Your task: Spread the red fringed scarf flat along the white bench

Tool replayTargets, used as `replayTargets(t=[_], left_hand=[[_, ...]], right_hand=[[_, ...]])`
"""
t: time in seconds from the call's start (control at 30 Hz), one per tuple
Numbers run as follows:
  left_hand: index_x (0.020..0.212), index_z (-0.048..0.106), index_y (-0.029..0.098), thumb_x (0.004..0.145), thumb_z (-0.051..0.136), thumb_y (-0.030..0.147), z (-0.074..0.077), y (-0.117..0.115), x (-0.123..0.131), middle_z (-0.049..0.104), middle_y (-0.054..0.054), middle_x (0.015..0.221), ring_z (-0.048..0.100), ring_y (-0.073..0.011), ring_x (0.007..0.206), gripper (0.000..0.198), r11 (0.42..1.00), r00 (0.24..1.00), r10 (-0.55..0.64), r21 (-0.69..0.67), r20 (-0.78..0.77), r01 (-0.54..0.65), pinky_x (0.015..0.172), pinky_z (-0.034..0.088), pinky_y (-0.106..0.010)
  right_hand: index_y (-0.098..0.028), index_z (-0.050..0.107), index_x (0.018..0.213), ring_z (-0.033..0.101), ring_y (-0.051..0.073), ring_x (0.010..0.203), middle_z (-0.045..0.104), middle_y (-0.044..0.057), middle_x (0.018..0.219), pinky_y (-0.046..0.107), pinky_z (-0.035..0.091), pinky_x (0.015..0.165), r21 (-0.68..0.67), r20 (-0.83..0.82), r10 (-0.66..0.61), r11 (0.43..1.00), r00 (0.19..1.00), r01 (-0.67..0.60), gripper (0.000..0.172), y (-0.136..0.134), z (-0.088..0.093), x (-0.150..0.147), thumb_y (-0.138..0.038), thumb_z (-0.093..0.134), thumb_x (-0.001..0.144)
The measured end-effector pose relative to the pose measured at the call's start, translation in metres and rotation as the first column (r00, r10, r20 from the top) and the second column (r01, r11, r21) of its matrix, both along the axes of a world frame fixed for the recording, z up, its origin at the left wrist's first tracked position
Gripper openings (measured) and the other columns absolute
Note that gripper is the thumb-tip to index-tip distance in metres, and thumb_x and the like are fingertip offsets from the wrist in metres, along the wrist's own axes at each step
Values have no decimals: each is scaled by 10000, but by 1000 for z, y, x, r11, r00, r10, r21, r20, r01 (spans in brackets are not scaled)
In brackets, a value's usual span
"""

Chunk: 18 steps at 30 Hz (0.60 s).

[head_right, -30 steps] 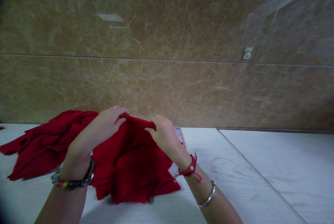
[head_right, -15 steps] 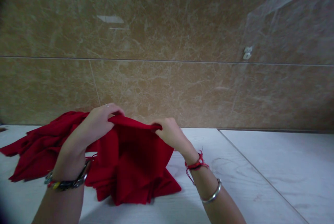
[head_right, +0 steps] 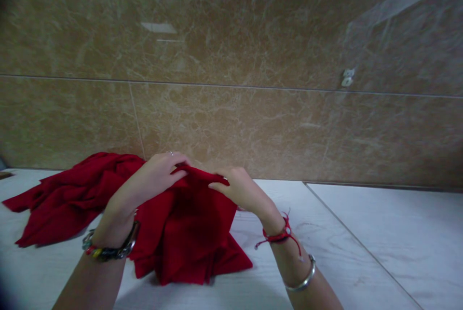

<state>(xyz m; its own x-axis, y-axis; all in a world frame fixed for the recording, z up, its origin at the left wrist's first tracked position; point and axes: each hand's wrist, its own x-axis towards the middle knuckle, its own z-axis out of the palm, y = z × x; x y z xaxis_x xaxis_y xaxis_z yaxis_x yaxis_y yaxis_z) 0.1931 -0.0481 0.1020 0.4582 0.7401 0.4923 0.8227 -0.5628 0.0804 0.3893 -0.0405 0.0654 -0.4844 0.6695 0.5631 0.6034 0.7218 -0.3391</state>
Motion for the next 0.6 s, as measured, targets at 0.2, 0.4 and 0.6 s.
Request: replayTargets(t=[0.2, 0.4, 0.6], left_hand=[[811, 586, 180, 672, 430, 33, -2, -1, -3, 601, -42, 854, 568, -184, 824, 256, 991, 992, 124, 49, -21, -122, 765, 425, -296], [953, 600, 209, 782, 455, 166, -10, 2, 10, 633, -39, 968, 568, -180, 922, 229, 993, 995, -85, -90, -51, 80, 846, 404, -295], [849, 610, 176, 784, 407, 127, 0, 6, -4, 644, -46, 880, 585, -186, 831, 219, 991, 997, 77, 110, 14, -78, 779, 430, -304]], right_hand=[[-196, 655, 690, 574, 153, 661, 652, 19, 696, 238, 394, 589, 101, -76, -156, 981, 985, 163, 168, -2, 0, -5, -50, 576, 665], [-174, 627, 668, 552, 147, 659, 632, 20, 681, 236, 386, 587, 132, -85, -167, 975, 982, 178, 107, -3, 0, -6, -76, 646, 630], [-175, 657, 833, 604, 152, 690, 683, 39, 790, 234, 409, 600, -11, -39, -126, 992, 991, 125, 137, 1, 7, 5, -186, 532, 780]])
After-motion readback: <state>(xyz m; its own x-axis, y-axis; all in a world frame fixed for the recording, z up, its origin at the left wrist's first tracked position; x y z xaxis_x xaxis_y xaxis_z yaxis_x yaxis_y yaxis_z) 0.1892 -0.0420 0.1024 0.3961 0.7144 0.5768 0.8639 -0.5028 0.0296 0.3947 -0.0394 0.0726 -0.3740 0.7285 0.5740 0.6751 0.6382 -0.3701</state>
